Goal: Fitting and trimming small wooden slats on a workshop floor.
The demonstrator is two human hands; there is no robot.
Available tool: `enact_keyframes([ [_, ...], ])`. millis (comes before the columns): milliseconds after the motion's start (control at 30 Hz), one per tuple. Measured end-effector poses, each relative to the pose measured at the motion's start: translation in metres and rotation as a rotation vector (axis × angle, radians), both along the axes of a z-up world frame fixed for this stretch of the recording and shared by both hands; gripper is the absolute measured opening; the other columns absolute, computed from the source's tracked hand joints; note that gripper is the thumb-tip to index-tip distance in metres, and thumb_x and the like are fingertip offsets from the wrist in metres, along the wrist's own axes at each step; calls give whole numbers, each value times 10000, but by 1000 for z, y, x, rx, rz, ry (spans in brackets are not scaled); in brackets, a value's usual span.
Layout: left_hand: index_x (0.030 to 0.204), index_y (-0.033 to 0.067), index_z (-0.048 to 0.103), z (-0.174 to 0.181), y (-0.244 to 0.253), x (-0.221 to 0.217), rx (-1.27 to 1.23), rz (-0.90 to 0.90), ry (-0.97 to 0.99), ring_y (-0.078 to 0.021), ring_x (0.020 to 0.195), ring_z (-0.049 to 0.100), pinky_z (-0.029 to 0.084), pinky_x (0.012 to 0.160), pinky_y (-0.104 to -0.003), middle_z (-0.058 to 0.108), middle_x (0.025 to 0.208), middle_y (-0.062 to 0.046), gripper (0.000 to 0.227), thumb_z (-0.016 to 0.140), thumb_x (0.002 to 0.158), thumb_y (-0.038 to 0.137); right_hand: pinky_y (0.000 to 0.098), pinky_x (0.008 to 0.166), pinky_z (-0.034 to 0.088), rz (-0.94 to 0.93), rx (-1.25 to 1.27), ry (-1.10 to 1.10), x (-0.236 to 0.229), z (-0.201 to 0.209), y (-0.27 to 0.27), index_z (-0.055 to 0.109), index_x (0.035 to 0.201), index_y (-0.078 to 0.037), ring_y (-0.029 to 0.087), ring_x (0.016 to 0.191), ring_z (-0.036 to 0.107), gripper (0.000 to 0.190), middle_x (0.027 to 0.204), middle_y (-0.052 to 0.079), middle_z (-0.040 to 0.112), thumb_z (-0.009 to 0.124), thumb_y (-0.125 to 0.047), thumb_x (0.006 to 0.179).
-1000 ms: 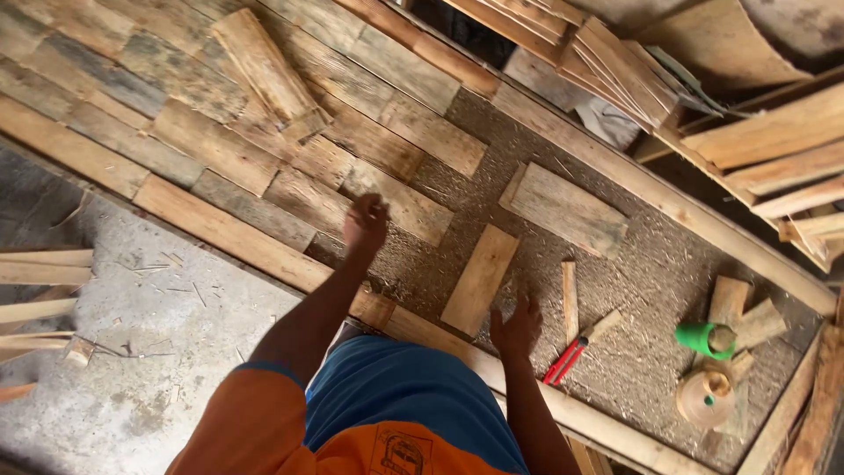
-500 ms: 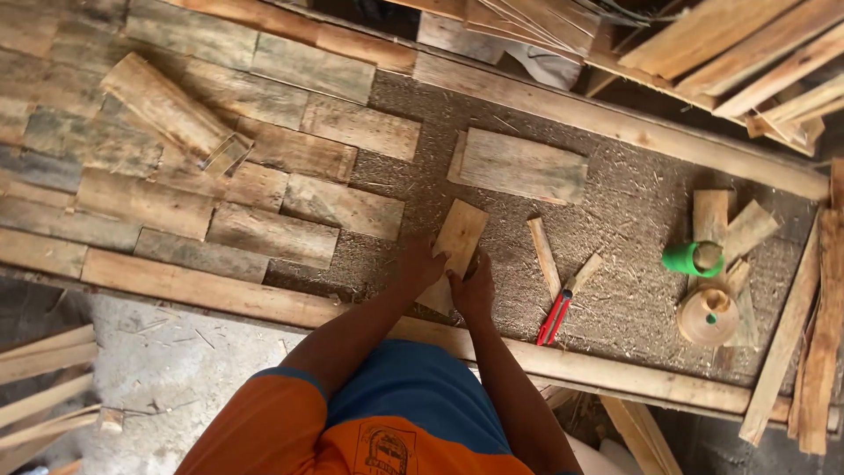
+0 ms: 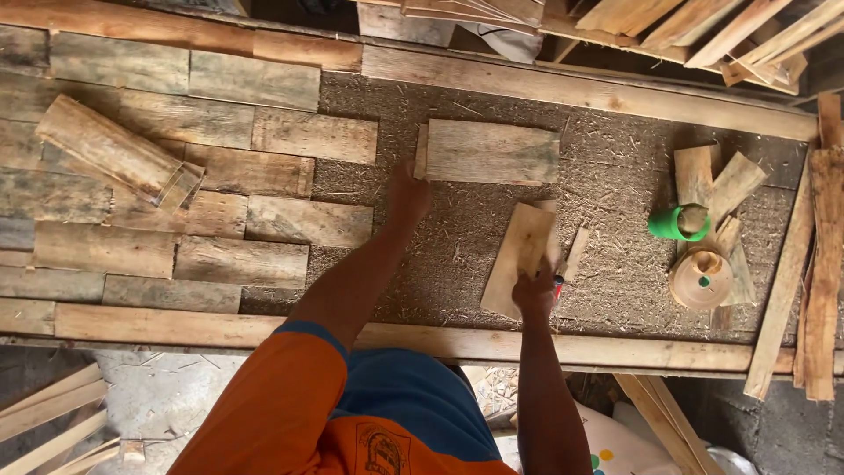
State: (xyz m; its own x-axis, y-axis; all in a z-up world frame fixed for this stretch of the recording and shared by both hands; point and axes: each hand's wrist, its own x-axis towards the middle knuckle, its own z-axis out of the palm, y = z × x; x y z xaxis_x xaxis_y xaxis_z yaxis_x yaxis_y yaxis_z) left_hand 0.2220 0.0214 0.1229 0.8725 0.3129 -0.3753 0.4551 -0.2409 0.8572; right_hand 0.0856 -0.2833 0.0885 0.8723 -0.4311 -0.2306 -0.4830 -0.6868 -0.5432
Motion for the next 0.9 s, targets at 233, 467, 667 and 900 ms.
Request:
enact_keyframes([
  [233,1342,-11,549,-66,-19,31,34,13,-79,-326,1095,682,592,918,-443,635,1276,-221,485,753,923,122,530,878,559,152,-112,-247,-1,-15,-11,546,1419,23,446,1066,679,469,1237,295,669,635,-125,984],
  [467,1409,28,471,-77,-41,35,-137,-2,29,-288,1096,693,612,855,-436,650,1300,-173,560,725,941,200,461,830,599,184,46,-224,-2,-20,5,650,1240,-77,316,1000,701,293,1128,151,729,681,-174,965],
  [667,1342,14,578,-69,-43,4,-9,-113,-103,-291,1106,720,599,909,-430,707,1242,-194,414,696,968,148,553,957,484,-121,-357,-8,-3,17,-39,493,1351,-80,381,1182,547,639,1236,219,606,811,-284,836],
  [900,1374,-7,559,-48,-38,-72,-119,-197,-200,-314,1132,705,605,930,-427,675,1266,-226,444,667,960,110,513,904,529,-142,-180,106,-21,-14,-100,501,1315,-48,341,1007,658,610,1118,147,678,777,-311,839],
])
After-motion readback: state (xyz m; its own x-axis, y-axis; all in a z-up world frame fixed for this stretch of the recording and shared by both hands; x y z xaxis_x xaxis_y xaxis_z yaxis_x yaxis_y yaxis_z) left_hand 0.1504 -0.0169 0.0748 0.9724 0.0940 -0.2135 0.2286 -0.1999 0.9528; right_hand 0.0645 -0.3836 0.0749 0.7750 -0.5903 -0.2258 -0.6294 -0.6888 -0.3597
